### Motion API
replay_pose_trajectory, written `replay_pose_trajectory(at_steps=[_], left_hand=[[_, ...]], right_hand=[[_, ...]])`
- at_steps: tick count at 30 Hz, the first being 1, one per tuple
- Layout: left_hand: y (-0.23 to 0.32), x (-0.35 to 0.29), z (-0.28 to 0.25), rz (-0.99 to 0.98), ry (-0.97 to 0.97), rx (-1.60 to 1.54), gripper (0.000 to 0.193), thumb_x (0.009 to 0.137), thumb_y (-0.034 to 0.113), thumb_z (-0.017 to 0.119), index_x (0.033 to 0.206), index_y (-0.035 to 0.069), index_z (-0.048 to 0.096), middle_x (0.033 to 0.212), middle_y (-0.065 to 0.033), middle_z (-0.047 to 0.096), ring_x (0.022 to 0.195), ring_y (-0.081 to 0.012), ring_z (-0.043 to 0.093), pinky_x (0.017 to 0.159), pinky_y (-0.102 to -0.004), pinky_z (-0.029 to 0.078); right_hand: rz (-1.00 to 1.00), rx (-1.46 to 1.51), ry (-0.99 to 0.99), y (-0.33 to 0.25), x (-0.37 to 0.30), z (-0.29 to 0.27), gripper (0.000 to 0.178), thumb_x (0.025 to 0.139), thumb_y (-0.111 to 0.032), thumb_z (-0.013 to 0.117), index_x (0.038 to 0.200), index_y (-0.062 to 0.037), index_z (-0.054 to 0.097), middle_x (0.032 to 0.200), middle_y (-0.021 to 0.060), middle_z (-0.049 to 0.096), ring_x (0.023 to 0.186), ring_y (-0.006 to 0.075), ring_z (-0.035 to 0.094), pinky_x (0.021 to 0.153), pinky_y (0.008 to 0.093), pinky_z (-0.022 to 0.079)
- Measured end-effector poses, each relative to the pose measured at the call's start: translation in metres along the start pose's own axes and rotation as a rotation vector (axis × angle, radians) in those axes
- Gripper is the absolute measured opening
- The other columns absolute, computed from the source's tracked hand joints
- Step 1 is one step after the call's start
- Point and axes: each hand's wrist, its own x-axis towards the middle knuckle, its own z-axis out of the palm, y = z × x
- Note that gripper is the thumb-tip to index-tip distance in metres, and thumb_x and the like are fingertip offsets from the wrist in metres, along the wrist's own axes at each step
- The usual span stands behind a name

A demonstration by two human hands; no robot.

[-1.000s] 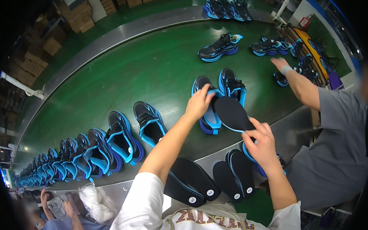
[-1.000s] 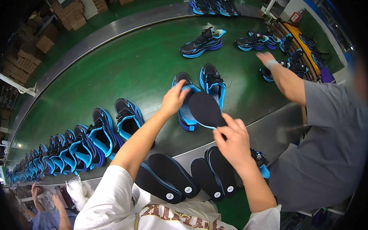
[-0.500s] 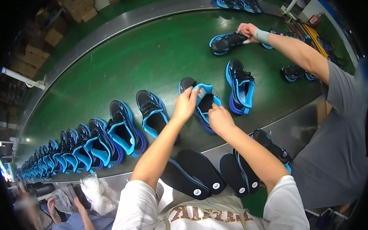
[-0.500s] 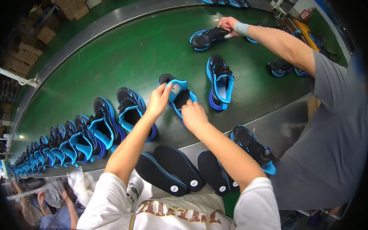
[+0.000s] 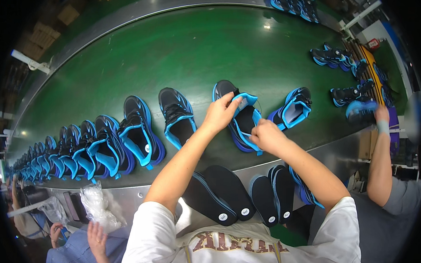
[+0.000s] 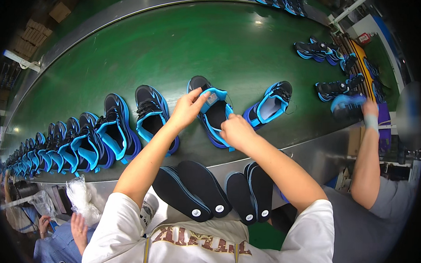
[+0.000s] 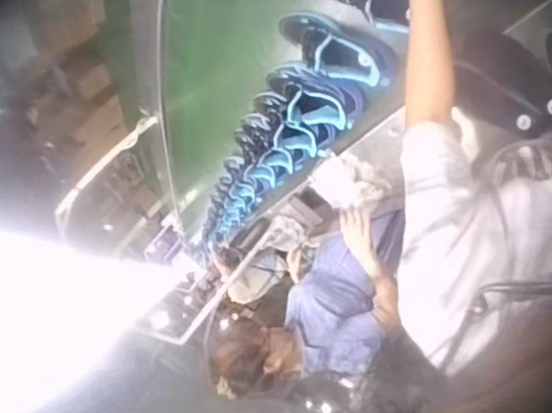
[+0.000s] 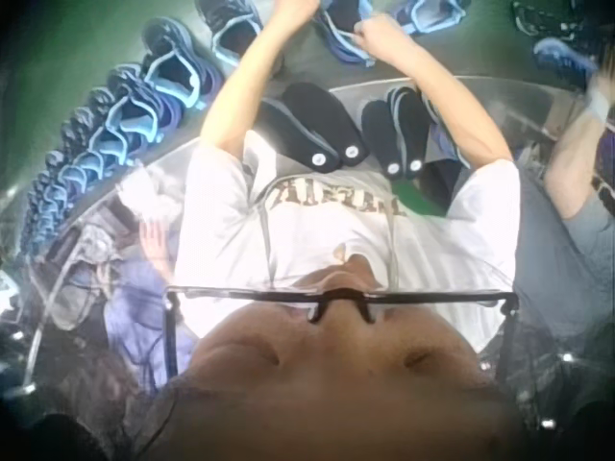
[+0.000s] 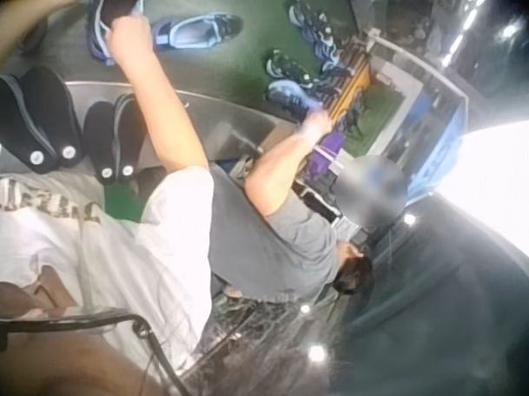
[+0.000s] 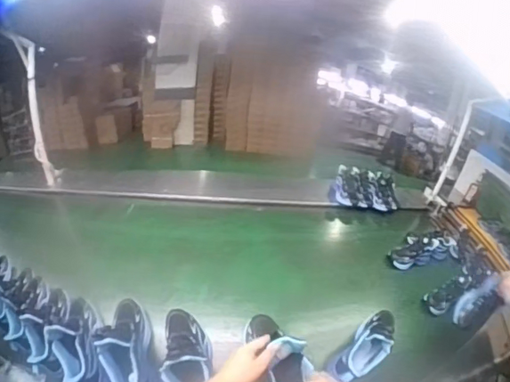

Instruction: The person takes shoes on an assembly line, inserts insoles into them by hand, and places the shoes back onto the conveyor belt.

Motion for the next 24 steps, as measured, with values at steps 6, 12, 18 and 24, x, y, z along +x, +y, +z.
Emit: replay_pose_trajectory(at_steps=[6,12,18,24], left_hand=[[0.006,0.006,0.010,-0.023,-0.069,-0.027,0.039,0.086,0.036,0.049,0.102,0.001,0.056,0.078,-0.0202,0.060,0.075,-0.0331,0.060,0.067,-0.0360,0.045],[0.006,0.004,0.002,-0.015,-0.063,-0.012,0.034,0.086,0.034,0.050,0.097,0.002,0.055,0.073,-0.0188,0.058,0.070,-0.0317,0.058,0.063,-0.0350,0.045],[-0.002,0.009,0.005,-0.029,-0.107,-0.025,0.034,0.086,0.035,0.050,0.098,0.003,0.055,0.070,-0.0180,0.055,0.069,-0.0311,0.057,0.064,-0.0347,0.045],[-0.001,0.011,0.019,0.074,0.289,-0.193,0.020,0.083,0.012,0.056,0.097,0.000,0.048,0.100,-0.0154,0.045,0.078,-0.0230,0.051,0.073,-0.0315,0.044]], right_hand=[[-0.031,-0.074,0.216,0.020,0.030,0.045,0.017,0.077,-0.013,0.050,0.070,-0.0018,0.059,0.087,0.0172,0.052,0.086,0.0306,0.053,0.075,0.0401,0.046],[0.067,-0.284,-0.277,0.000,0.049,0.021,0.024,0.079,-0.014,0.049,0.095,-0.0064,0.066,0.112,0.0156,0.050,0.106,0.0301,0.047,0.089,0.0369,0.041],[0.027,-0.609,-0.610,-0.001,0.064,0.022,0.029,0.074,-0.016,0.059,0.102,-0.0077,0.065,0.121,0.0125,0.049,0.110,0.0266,0.046,0.092,0.0331,0.037],[-0.271,-0.665,-0.579,0.016,0.060,0.023,0.026,0.075,-0.016,0.057,0.099,-0.0087,0.065,0.100,0.0035,0.062,0.096,0.0193,0.054,0.085,0.0324,0.037]])
